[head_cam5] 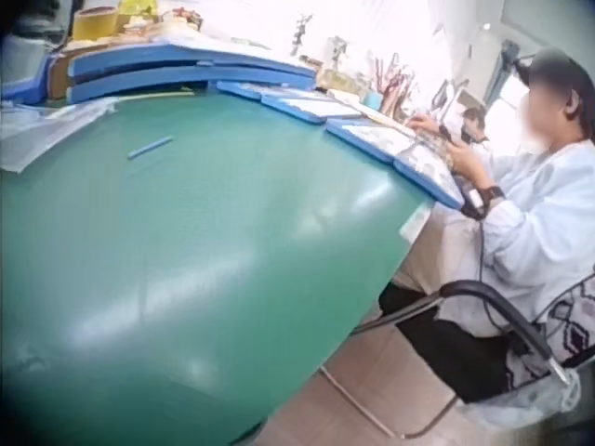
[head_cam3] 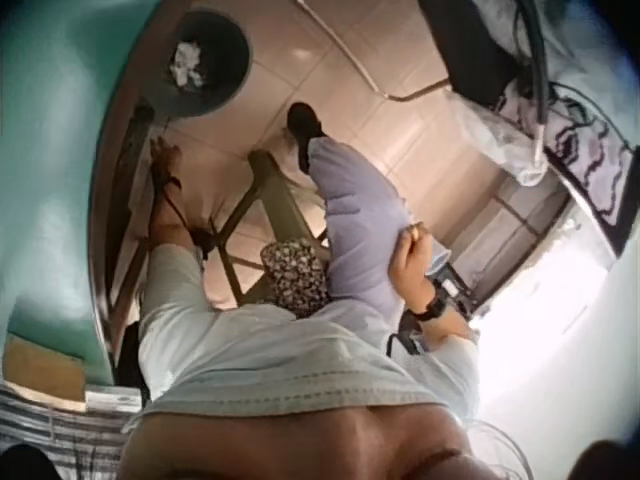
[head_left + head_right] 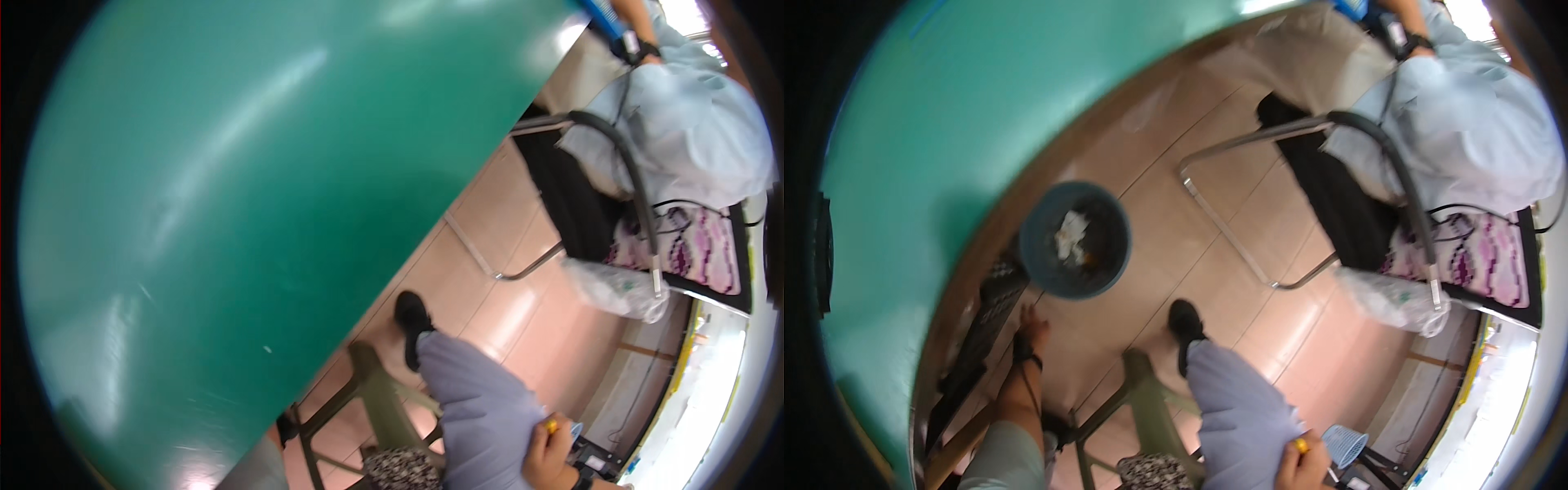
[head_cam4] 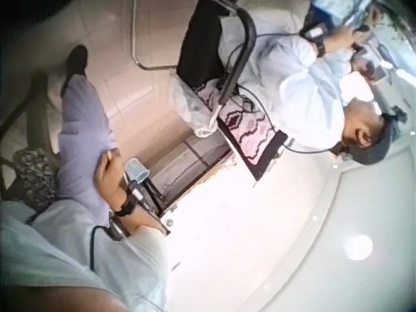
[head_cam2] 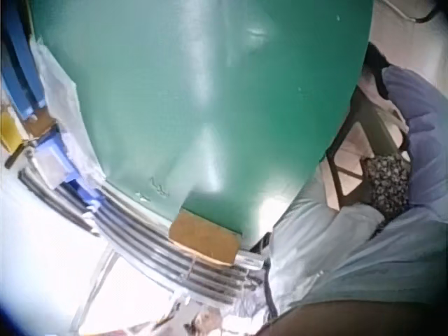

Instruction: Using a yellow utility knife to strip or trim small electrical wires/components.

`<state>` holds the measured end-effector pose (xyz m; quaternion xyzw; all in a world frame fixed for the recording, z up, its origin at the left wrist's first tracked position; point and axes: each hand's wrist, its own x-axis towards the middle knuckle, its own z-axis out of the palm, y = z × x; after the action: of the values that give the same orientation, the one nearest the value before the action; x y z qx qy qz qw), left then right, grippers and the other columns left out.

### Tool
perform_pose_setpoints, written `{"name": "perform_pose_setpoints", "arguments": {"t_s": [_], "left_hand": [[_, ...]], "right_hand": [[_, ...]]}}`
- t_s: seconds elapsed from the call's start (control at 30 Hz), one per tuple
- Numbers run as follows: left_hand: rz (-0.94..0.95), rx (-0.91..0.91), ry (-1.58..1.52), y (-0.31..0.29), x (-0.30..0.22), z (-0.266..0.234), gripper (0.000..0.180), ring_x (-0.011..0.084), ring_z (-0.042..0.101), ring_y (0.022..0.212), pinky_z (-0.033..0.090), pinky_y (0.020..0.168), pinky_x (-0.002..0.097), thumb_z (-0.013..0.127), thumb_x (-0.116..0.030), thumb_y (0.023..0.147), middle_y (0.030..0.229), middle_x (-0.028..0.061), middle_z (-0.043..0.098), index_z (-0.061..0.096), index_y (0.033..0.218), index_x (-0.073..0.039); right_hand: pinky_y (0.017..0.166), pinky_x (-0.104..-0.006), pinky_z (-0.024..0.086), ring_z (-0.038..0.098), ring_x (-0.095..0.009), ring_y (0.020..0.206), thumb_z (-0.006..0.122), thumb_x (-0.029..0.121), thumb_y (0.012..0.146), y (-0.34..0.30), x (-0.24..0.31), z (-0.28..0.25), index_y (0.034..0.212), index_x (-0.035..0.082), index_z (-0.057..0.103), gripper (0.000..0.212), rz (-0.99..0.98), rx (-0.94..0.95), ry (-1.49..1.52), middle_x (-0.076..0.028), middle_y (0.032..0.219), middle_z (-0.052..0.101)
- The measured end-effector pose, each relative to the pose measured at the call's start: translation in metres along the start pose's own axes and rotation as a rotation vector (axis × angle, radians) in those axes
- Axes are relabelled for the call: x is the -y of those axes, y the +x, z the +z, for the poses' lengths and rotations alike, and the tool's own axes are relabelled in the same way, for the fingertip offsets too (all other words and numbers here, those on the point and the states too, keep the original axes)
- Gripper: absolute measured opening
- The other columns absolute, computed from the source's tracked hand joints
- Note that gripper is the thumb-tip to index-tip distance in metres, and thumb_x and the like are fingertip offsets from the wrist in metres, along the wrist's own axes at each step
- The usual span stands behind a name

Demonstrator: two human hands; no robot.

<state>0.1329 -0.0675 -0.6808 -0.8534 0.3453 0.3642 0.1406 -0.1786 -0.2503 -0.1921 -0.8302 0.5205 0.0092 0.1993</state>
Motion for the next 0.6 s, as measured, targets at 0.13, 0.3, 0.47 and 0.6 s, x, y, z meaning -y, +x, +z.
{"name": "perform_pose_setpoints", "arguments": {"t_s": [0.13, 0.3, 0.47, 0.6], "left_hand": [[-0.203, -0.285, -0.188, -0.014, 0.084, 0.05, 0.059, 0.0303, 0.027, 0.132, 0.031, 0.104, 0.0419, 0.056, -0.023, 0.081, 0.144, 0.0173, 0.024, 0.037, 0.134, -0.006], [-0.169, -0.12, -0.336, 0.007, 0.087, 0.065, 0.051, 0.0305, 0.032, 0.128, 0.033, 0.103, 0.0389, 0.056, -0.019, 0.082, 0.137, 0.0183, 0.035, 0.043, 0.127, -0.001], [-0.123, -0.16, -0.396, -0.033, 0.13, 0.076, 0.032, 0.0337, 0.054, 0.105, 0.045, 0.088, 0.0406, 0.051, -0.022, 0.082, 0.11, 0.0186, 0.058, 0.059, 0.104, 0.0], [-0.091, 0.15, -0.354, -0.047, 0.08, 0.06, 0.028, 0.0368, 0.057, 0.095, 0.046, 0.08, 0.0421, 0.049, -0.022, 0.082, 0.098, 0.0199, 0.061, 0.06, 0.096, -0.001]], "right_hand": [[0.063, -0.035, 0.036, 0.04, -0.025, 0.065, 0.045, 0.004, 0.089, -0.001, -0.002, -0.019, 0.082, 0.001, 0.041, 0.009, -0.036, 0.097, 0.001, -0.012, 0.074, 0.042], [0.065, -0.0343, 0.035, 0.04, -0.022, 0.068, 0.041, 0.002, 0.09, -0.016, -0.046, -0.013, 0.084, 0.001, 0.039, 0.007, -0.075, 0.114, 0.051, -0.011, 0.077, 0.043], [0.064, -0.0341, 0.035, 0.039, -0.021, 0.066, 0.04, -0.001, 0.088, -0.015, -0.058, -0.02, 0.083, 0.002, 0.037, 0.007, -0.122, 0.174, 0.127, -0.011, 0.075, 0.042], [0.063, -0.0345, 0.035, 0.04, -0.021, 0.066, 0.04, -0.002, 0.087, -0.028, -0.068, -0.016, 0.083, 0.002, 0.037, 0.007, -0.158, 0.1, 0.112, -0.011, 0.075, 0.043]]}}
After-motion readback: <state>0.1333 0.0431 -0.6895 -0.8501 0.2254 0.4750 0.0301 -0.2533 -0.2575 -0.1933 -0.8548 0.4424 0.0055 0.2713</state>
